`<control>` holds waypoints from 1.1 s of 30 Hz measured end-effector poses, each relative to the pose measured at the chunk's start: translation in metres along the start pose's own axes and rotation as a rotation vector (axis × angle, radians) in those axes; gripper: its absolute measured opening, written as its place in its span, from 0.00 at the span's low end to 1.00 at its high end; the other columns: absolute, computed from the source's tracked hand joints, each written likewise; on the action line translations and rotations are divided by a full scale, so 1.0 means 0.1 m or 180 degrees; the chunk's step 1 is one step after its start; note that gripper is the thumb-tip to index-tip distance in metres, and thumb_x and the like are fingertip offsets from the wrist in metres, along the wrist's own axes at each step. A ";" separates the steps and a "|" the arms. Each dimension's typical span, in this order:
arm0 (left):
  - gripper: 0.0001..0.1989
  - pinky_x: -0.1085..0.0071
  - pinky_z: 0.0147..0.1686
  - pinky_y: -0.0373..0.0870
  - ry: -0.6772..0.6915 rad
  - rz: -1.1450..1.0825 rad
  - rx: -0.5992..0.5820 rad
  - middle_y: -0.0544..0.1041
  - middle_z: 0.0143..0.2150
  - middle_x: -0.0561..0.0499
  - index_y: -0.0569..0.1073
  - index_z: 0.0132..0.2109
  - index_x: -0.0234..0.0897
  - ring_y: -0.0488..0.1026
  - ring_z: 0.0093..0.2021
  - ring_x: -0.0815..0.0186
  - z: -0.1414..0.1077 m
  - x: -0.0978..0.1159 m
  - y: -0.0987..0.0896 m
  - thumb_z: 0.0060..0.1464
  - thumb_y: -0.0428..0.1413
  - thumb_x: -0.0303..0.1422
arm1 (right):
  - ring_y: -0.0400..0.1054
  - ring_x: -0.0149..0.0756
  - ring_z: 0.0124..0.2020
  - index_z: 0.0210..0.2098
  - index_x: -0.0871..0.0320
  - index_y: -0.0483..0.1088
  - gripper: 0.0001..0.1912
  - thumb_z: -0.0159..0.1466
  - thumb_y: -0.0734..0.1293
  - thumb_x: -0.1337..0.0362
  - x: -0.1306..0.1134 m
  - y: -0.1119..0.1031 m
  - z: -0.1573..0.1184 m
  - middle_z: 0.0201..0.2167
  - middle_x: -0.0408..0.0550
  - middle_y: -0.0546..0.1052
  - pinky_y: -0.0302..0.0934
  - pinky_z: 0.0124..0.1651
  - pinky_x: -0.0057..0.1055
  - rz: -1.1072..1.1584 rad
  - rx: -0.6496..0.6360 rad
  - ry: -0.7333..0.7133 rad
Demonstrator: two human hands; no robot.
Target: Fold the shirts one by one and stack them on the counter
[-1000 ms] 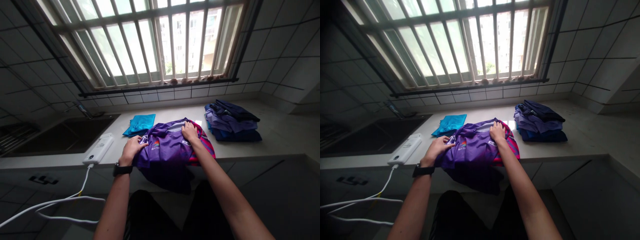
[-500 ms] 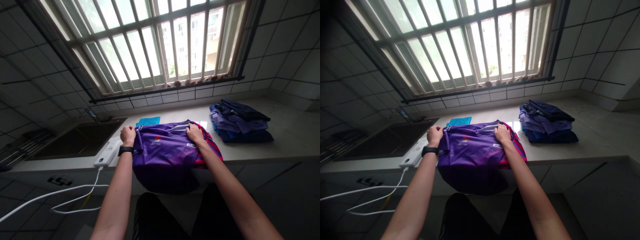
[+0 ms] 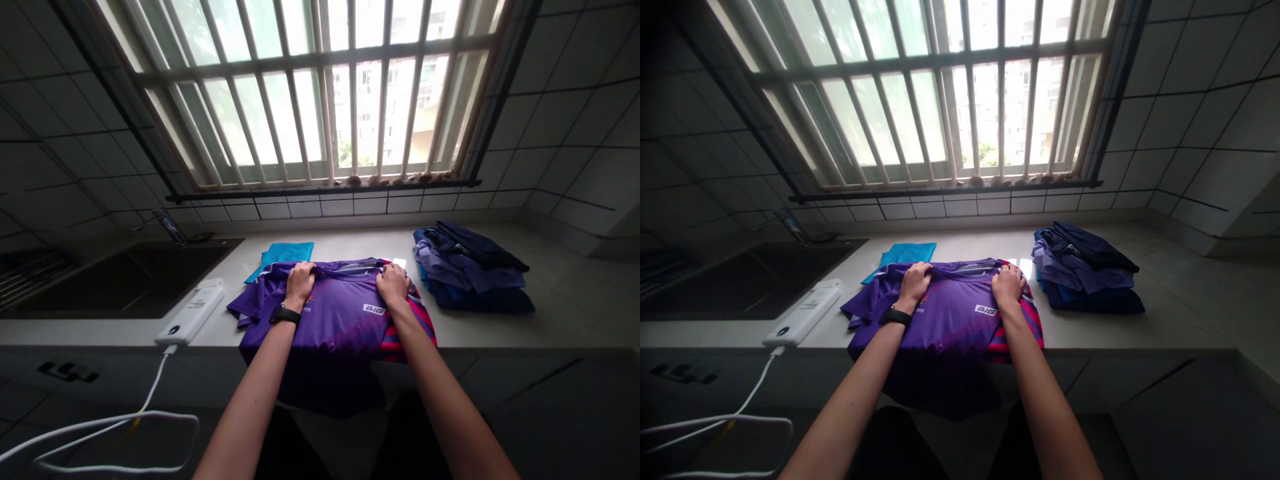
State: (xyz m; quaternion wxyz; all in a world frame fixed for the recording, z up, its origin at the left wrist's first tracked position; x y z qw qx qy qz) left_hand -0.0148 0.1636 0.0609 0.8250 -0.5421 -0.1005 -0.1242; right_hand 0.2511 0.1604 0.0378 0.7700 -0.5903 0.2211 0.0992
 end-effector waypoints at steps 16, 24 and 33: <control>0.16 0.58 0.62 0.63 0.0260 -0.0445 -0.0068 0.81 0.57 0.45 0.76 0.55 0.41 0.74 0.60 0.53 -0.13 0.08 -0.02 0.61 0.58 0.32 | 0.67 0.51 0.66 0.70 0.57 0.66 0.32 0.73 0.45 0.63 -0.01 -0.14 0.07 0.67 0.58 0.71 0.61 0.67 0.42 0.0127 0.0114 -0.0089; 0.12 0.57 0.64 0.64 0.0377 -0.0340 -0.0157 0.83 0.55 0.45 0.81 0.49 0.41 0.76 0.58 0.55 -0.13 0.08 0.04 0.65 0.54 0.32 | 0.68 0.41 0.65 0.54 0.55 0.79 0.27 0.69 0.52 0.70 -0.18 -0.12 -0.01 0.61 0.53 0.77 0.59 0.68 0.34 0.0231 -0.0021 -0.0864; 0.21 0.52 0.76 0.45 0.0366 0.0135 -0.0460 0.78 0.63 0.40 0.79 0.59 0.36 0.73 0.65 0.54 -0.14 0.09 0.26 0.65 0.50 0.33 | 0.72 0.44 0.61 0.59 0.57 0.75 0.25 0.67 0.56 0.68 -0.12 0.04 -0.01 0.62 0.53 0.77 0.60 0.67 0.36 -0.0074 -0.0395 -0.0716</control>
Point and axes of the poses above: each hand's wrist, its own z-axis towards the middle knuckle, its own y-axis out of the palm, x = y × z, the point moved 5 cm from there along z, towards the middle knuckle
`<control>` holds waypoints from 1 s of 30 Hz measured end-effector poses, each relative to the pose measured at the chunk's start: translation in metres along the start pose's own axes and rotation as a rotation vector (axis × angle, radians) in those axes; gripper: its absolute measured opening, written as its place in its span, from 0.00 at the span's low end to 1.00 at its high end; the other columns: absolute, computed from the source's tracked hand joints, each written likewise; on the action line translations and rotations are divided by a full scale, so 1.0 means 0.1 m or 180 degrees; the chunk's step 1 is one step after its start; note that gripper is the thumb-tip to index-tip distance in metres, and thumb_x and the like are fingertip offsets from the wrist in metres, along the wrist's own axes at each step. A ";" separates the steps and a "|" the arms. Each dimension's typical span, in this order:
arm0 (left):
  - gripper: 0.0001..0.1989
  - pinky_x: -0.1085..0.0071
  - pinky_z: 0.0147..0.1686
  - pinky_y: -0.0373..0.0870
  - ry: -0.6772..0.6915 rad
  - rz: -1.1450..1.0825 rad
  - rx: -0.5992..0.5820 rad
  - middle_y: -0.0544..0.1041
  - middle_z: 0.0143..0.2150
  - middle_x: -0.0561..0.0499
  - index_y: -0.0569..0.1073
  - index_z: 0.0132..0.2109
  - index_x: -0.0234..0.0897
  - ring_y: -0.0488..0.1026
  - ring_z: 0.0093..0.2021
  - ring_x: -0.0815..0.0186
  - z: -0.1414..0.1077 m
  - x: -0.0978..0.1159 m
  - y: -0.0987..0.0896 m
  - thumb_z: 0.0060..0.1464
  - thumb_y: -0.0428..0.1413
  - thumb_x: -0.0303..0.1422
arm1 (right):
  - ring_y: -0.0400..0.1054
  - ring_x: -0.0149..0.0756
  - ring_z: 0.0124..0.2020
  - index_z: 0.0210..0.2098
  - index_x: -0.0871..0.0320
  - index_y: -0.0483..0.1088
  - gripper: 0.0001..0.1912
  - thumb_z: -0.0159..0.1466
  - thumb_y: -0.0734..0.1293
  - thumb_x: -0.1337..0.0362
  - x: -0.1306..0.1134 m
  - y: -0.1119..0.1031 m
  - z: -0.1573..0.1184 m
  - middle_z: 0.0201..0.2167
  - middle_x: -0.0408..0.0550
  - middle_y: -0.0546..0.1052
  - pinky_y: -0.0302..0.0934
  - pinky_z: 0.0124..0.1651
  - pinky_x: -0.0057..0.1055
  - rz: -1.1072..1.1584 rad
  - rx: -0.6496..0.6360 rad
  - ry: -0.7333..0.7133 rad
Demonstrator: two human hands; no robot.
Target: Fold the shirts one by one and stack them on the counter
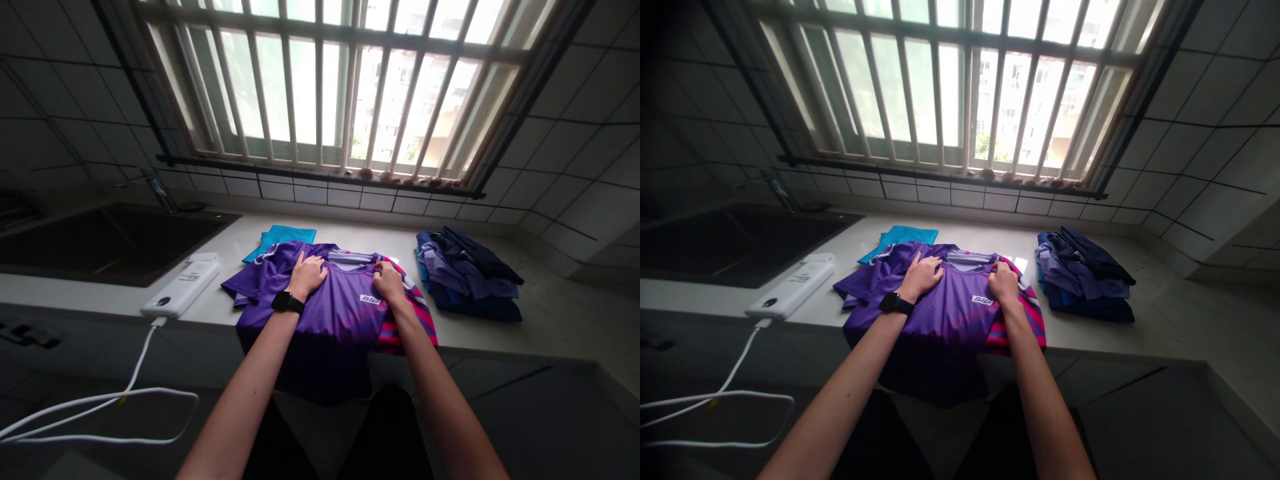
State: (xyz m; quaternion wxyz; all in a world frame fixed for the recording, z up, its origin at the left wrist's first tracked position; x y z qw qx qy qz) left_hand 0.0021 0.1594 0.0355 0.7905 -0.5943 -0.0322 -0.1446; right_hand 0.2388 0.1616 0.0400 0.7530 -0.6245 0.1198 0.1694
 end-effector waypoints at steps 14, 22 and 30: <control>0.23 0.58 0.69 0.62 0.0463 0.0020 -0.0325 0.75 0.66 0.38 0.77 0.63 0.37 0.72 0.66 0.51 -0.04 0.23 -0.04 0.68 0.52 0.42 | 0.48 0.39 0.78 0.75 0.60 0.58 0.31 0.78 0.46 0.59 0.06 0.07 0.32 0.77 0.52 0.56 0.45 0.77 0.41 -0.0355 -0.0693 -0.0557; 0.29 0.42 0.68 0.59 0.0248 0.0051 -0.0718 0.60 0.77 0.42 0.66 0.72 0.52 0.57 0.75 0.43 -0.30 0.24 0.06 0.70 0.45 0.52 | 0.60 0.42 0.72 0.71 0.62 0.63 0.28 0.78 0.49 0.61 0.00 -0.12 0.47 0.72 0.58 0.66 0.53 0.73 0.40 -0.0451 -0.0319 -0.0561; 0.32 0.44 0.69 0.57 -0.0143 0.0039 -0.0775 0.56 0.79 0.40 0.63 0.74 0.49 0.56 0.75 0.42 0.00 0.10 0.14 0.70 0.43 0.53 | 0.55 0.60 0.74 0.71 0.63 0.63 0.32 0.76 0.52 0.50 0.27 -0.03 -0.17 0.72 0.71 0.62 0.54 0.71 0.55 -0.0578 -0.0905 0.0054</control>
Point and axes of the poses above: each hand's wrist, its own z-axis towards the middle knuckle, its own y-axis out of the palm, x = y × z, the point moved 5 cm from there along z, towards the middle knuckle
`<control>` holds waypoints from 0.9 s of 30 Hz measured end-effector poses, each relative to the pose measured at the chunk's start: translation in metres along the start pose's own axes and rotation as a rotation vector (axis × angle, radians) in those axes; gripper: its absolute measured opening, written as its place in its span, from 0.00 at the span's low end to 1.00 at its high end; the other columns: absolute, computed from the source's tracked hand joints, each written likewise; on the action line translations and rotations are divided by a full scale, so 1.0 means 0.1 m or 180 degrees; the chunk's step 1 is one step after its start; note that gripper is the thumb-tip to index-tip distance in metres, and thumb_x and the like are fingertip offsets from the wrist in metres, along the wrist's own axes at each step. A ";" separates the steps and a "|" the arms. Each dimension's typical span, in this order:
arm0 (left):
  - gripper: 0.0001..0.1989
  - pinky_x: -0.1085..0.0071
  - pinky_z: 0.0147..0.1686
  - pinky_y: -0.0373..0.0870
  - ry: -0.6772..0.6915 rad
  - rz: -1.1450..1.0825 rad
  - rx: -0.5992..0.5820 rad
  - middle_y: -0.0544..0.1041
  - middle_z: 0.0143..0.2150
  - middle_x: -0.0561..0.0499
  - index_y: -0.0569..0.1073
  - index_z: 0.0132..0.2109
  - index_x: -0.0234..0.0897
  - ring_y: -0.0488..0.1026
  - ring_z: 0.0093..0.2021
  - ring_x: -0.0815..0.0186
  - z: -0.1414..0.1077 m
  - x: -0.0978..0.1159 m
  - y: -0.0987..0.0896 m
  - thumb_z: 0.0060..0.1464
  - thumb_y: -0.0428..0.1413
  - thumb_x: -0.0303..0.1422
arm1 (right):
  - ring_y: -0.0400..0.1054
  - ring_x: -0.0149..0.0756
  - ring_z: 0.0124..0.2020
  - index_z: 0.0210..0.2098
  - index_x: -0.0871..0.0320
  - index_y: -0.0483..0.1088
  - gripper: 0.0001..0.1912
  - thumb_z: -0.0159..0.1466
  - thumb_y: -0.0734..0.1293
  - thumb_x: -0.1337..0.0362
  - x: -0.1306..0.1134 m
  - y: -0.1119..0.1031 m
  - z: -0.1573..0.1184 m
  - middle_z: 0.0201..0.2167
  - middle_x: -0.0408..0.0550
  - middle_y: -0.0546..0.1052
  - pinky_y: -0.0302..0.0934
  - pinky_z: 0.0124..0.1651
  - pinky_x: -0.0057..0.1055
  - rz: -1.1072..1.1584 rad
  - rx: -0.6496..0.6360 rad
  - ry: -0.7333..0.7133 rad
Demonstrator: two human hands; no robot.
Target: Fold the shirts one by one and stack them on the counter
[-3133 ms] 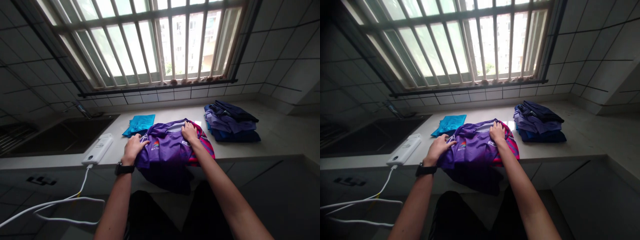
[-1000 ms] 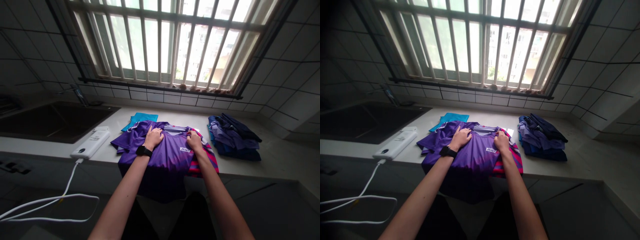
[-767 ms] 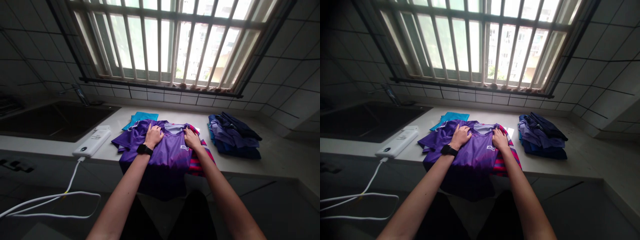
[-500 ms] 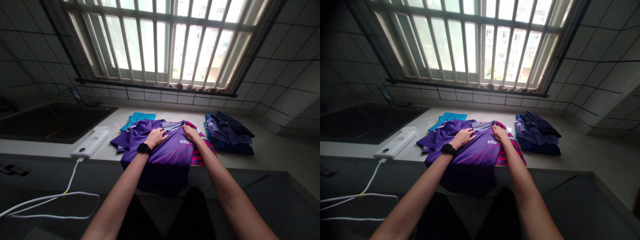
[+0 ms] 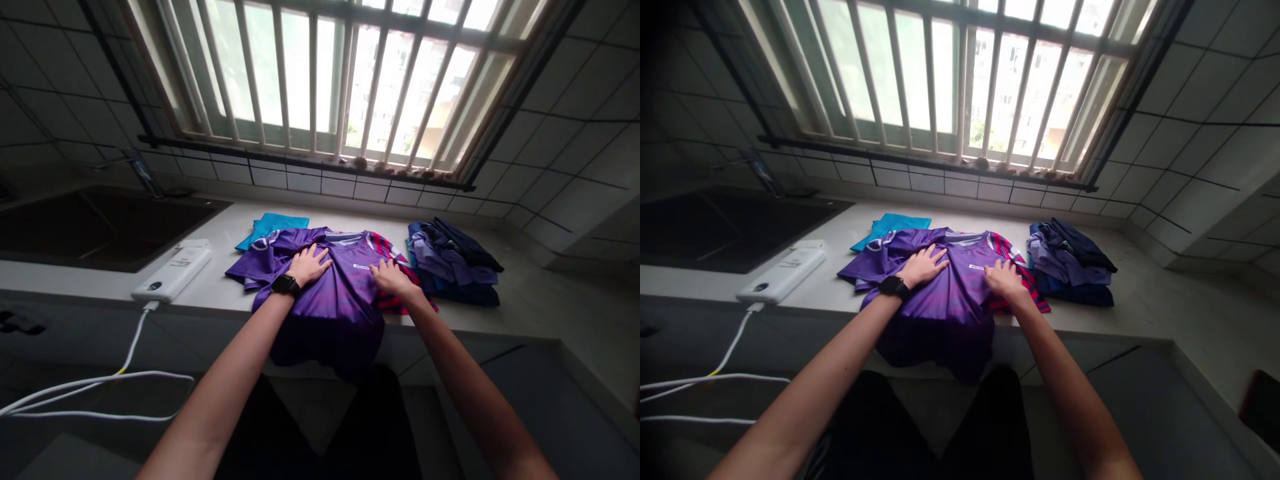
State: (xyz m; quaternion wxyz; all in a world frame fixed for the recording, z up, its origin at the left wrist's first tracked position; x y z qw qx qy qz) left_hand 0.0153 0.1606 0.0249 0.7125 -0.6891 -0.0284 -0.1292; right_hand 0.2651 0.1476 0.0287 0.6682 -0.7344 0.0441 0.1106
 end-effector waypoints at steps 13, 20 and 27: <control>0.26 0.56 0.64 0.65 0.0507 0.0536 0.0557 0.72 0.66 0.29 0.69 0.68 0.28 0.69 0.66 0.49 -0.27 0.33 -0.17 0.70 0.41 0.29 | 0.49 0.52 0.77 0.75 0.67 0.55 0.34 0.78 0.46 0.54 0.04 -0.33 -0.40 0.77 0.64 0.56 0.48 0.75 0.51 0.0011 0.0150 -0.0156; 0.32 0.44 0.73 0.52 0.0315 0.0366 -0.0154 0.55 0.79 0.41 0.58 0.77 0.45 0.49 0.79 0.45 -0.68 0.23 0.04 0.72 0.42 0.50 | 0.62 0.55 0.71 0.70 0.66 0.64 0.30 0.77 0.54 0.55 -0.39 0.06 -1.02 0.69 0.70 0.68 0.57 0.71 0.50 -0.0226 0.0033 -0.1040; 0.35 0.48 0.75 0.46 0.0309 0.0315 -0.0304 0.49 0.81 0.38 0.55 0.78 0.40 0.43 0.80 0.47 -0.47 0.14 0.00 0.72 0.38 0.52 | 0.70 0.48 0.61 0.62 0.64 0.72 0.26 0.76 0.52 0.61 0.00 -0.11 -1.22 0.61 0.62 0.76 0.63 0.64 0.42 0.0702 0.0823 -0.0548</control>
Point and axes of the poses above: each hand's wrist, its own z-axis towards the middle knuckle, its own y-axis out of the palm, x = y × z, the point moved 5 cm from there along z, towards the middle knuckle
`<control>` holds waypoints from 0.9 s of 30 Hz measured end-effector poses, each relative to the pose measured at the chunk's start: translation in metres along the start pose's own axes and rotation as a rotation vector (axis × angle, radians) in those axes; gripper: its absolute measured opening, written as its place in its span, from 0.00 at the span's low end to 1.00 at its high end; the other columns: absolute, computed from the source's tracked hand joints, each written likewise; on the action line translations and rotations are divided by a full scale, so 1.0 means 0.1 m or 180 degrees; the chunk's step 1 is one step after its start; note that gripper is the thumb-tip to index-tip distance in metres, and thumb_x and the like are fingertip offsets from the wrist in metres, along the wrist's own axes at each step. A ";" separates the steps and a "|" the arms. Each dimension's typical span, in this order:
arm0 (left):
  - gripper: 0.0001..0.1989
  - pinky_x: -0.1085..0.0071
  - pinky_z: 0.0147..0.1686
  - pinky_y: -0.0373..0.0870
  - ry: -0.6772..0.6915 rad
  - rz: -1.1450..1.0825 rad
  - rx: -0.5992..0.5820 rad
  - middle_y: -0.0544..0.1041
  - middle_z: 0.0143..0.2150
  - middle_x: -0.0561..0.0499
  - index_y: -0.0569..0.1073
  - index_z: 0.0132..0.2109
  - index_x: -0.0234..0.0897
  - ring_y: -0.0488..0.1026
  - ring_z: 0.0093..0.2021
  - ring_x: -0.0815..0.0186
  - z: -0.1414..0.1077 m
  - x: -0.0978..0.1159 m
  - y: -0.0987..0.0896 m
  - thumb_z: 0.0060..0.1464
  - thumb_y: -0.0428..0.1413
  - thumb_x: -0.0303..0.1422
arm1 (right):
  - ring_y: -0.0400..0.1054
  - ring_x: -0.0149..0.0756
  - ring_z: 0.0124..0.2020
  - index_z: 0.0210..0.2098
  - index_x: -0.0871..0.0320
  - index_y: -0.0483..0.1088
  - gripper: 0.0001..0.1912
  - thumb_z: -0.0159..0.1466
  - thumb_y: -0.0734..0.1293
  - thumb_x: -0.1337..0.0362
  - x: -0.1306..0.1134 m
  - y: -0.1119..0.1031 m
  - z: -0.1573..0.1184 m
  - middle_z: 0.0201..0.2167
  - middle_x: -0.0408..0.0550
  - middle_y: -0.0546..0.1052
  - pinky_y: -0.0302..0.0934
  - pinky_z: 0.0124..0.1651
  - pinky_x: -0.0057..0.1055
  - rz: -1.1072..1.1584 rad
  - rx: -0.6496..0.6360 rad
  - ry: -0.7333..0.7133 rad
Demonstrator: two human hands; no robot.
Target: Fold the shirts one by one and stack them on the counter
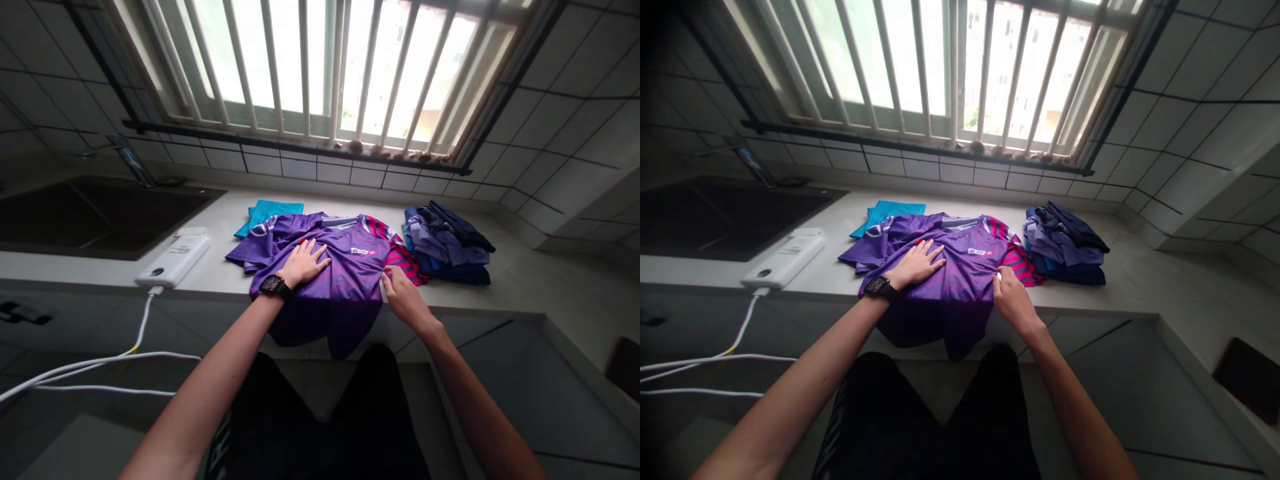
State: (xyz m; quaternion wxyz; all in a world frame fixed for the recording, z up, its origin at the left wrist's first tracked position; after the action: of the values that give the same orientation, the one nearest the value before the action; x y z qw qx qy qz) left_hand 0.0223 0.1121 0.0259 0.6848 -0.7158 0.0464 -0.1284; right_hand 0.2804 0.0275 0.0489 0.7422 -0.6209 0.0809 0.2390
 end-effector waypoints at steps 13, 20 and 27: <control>0.34 0.50 0.75 0.48 -0.0169 0.0043 0.0131 0.49 0.81 0.43 0.55 0.78 0.43 0.46 0.80 0.48 0.06 0.00 0.00 0.72 0.39 0.51 | 0.61 0.49 0.72 0.64 0.50 0.73 0.21 0.77 0.58 0.59 -0.11 0.21 -0.42 0.68 0.50 0.73 0.42 0.76 0.61 -0.0565 -0.0064 -0.0437; 0.35 0.52 0.75 0.46 -0.0155 -0.0022 0.0123 0.48 0.81 0.42 0.54 0.78 0.41 0.44 0.80 0.49 0.04 0.02 -0.01 0.72 0.38 0.51 | 0.63 0.53 0.71 0.60 0.53 0.77 0.21 0.75 0.58 0.61 0.30 -0.10 -0.34 0.65 0.51 0.75 0.35 0.76 0.67 -0.0666 0.0153 0.0228; 0.34 0.52 0.75 0.46 -0.0160 0.0017 0.0156 0.49 0.81 0.41 0.56 0.77 0.40 0.46 0.80 0.48 0.04 0.02 -0.03 0.72 0.39 0.51 | 0.78 0.48 0.48 0.54 0.58 0.77 0.20 0.70 0.59 0.60 0.12 -0.19 -0.36 0.51 0.59 0.82 0.67 0.59 0.51 0.0406 0.0714 0.0159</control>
State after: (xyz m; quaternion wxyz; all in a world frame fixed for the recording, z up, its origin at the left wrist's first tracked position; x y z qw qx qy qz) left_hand 0.0250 0.1154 0.0289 0.7034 -0.7017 0.0279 -0.1096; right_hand 0.3059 -0.0058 0.0526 0.7880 -0.5334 0.1649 0.2596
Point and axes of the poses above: each hand's wrist, its own z-axis towards the middle knuckle, its own y-axis out of the palm, x = y × z, the point moved 5 cm from there along z, towards the middle knuckle
